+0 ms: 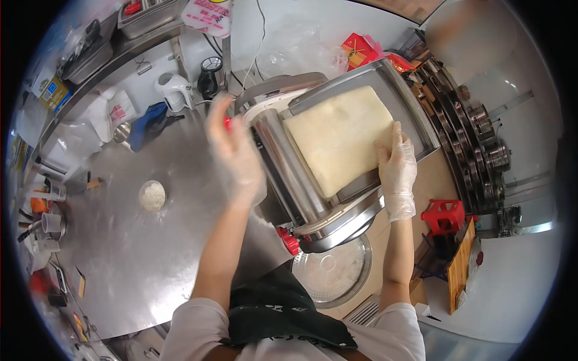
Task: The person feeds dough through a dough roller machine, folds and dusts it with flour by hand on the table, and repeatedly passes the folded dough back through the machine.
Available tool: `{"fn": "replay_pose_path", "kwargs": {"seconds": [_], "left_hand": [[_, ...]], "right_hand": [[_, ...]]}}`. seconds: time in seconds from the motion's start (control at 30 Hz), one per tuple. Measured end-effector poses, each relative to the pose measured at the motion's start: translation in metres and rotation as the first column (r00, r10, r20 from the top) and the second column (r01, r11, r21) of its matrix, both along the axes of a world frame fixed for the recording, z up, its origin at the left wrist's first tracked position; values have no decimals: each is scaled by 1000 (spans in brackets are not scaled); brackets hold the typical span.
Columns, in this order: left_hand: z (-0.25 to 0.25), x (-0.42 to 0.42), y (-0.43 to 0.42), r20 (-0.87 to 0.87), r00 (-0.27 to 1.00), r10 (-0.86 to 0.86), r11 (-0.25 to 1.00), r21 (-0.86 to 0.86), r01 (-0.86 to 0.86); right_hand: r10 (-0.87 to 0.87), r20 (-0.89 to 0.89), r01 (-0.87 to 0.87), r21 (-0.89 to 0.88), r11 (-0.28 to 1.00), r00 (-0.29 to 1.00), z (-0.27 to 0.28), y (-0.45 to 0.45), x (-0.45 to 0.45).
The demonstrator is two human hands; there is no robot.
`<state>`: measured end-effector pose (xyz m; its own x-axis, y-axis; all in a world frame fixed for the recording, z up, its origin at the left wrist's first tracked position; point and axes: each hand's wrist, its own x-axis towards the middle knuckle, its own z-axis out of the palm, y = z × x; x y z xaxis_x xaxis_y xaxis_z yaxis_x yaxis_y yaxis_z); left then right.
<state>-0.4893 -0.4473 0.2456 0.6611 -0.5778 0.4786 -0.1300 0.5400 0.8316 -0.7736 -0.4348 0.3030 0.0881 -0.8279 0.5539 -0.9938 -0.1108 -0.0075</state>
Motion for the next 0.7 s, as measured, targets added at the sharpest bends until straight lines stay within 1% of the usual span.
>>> {"fn": "replay_pose_path", "kwargs": {"seconds": [0.03, 0.07, 0.1, 0.13, 0.17, 0.2, 0.23, 0.27, 0.33, 0.37, 0.4, 0.43, 0.47, 0.53, 0.57, 0.63, 0.67, 0.7], "left_hand": [[-16, 2, 13, -259, 965, 35, 999, 39, -26], [-39, 1, 18, -395, 914, 98, 990, 130, -50], [-75, -3, 24, -416, 907, 69, 963, 265, 49], [-121, -8, 28, -444, 895, 46, 908, 392, 148], [-142, -15, 29, -641, 759, -111, 807, 388, 445], [-162, -21, 31, -793, 578, -193, 624, 355, 696], [-159, -31, 38, -921, 271, -279, 536, 86, 840], [-156, -40, 39, -947, 47, -319, 475, -117, 872], [-162, -51, 39, -849, -161, -503, 366, -378, 851], [-165, -54, 37, -772, -259, -580, 293, -494, 818], [-167, -56, 34, -818, -230, -527, 294, -430, 854], [-170, -58, 34, -792, -269, -548, 274, -474, 837], [-174, -59, 34, -764, -306, -568, 255, -517, 817], [-176, -61, 35, -748, -348, -564, 271, -567, 778], [-177, -62, 36, -740, -369, -563, 279, -590, 757], [-170, -62, 40, -768, -351, -536, 327, -572, 752], [-172, -64, 40, -745, -367, -556, 335, -606, 722], [-179, -66, 39, -758, -330, -562, 353, -581, 734]], "right_hand": [[3, 1, -3, -2, 1000, 1000, 0, 0, 0], [8, 1, -8, -3, 1000, 1000, 0, 1, 1], [14, -1, -14, -5, 1000, 1000, 0, 1, 2], [16, 19, -16, -8, 1000, 1000, -1, 2, 3], [3, 30, -3, 15, 1000, 1000, 0, 2, 6], [-14, 42, 12, 38, 999, 999, 3, 4, 9], [-32, 52, 29, 60, 998, 998, 4, 5, 10], [-41, 68, 36, 75, 997, 997, 6, 5, 11], [-63, 100, 53, 106, 993, 993, 8, 4, 12], [-18, 78, 14, 54, 998, 997, 8, 3, 10], [27, 56, -27, 2, 1000, 998, 6, 2, 10], [71, 31, -70, -48, 996, 997, 5, 1, 11], [100, 94, -98, -28, 995, 991, 6, 3, 13], [152, 220, -157, 5, 988, 964, 10, 6, 22], [154, 188, -159, 17, 987, 970, 10, 6, 22], [156, 124, -162, 40, 986, 980, 9, 5, 19], [146, 135, -150, 22, 988, 980, 8, 6, 21], [136, 146, -138, 4, 990, 980, 8, 7, 23]]}}
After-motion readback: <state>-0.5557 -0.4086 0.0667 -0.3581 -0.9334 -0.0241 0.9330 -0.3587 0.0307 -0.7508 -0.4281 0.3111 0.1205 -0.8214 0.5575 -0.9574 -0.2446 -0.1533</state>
